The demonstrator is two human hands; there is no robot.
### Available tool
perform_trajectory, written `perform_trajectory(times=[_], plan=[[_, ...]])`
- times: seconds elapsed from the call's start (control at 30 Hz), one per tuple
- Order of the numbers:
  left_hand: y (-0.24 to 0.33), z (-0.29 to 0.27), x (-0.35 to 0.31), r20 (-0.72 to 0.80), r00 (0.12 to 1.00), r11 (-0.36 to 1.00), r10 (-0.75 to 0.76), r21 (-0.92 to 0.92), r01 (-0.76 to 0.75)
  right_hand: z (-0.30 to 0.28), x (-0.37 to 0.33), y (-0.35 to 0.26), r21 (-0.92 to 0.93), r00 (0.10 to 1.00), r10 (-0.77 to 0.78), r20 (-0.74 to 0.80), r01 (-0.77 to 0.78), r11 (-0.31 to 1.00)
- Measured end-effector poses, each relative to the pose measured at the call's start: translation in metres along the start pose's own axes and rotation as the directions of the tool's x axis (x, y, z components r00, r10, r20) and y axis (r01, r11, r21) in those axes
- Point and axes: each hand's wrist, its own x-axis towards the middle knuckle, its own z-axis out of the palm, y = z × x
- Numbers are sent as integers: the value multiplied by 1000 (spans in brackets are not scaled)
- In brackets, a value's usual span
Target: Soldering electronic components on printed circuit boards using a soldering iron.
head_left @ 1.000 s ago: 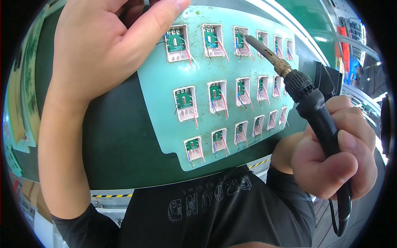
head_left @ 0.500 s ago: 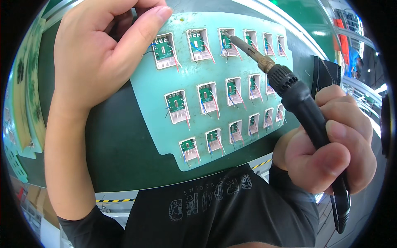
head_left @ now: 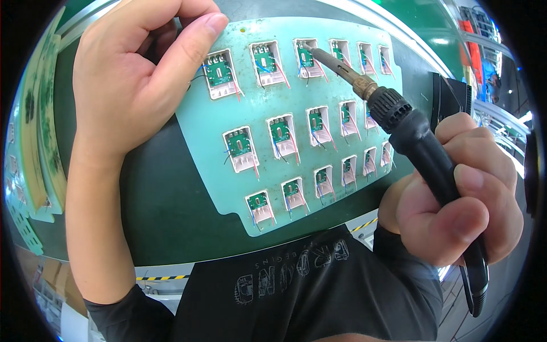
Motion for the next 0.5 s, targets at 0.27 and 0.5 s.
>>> perform_trajectory(times=[0.27, 0.5], plan=[[3, -2, 0, 12, 999, 999, -36, 33, 36, 0, -1, -2, -28, 1000, 2, 16, -2, 1000], [6, -2, -1, 19, 996, 996, -93, 13, 93, 0, -2, -3, -48, 999, -7, 35, 8, 999]])
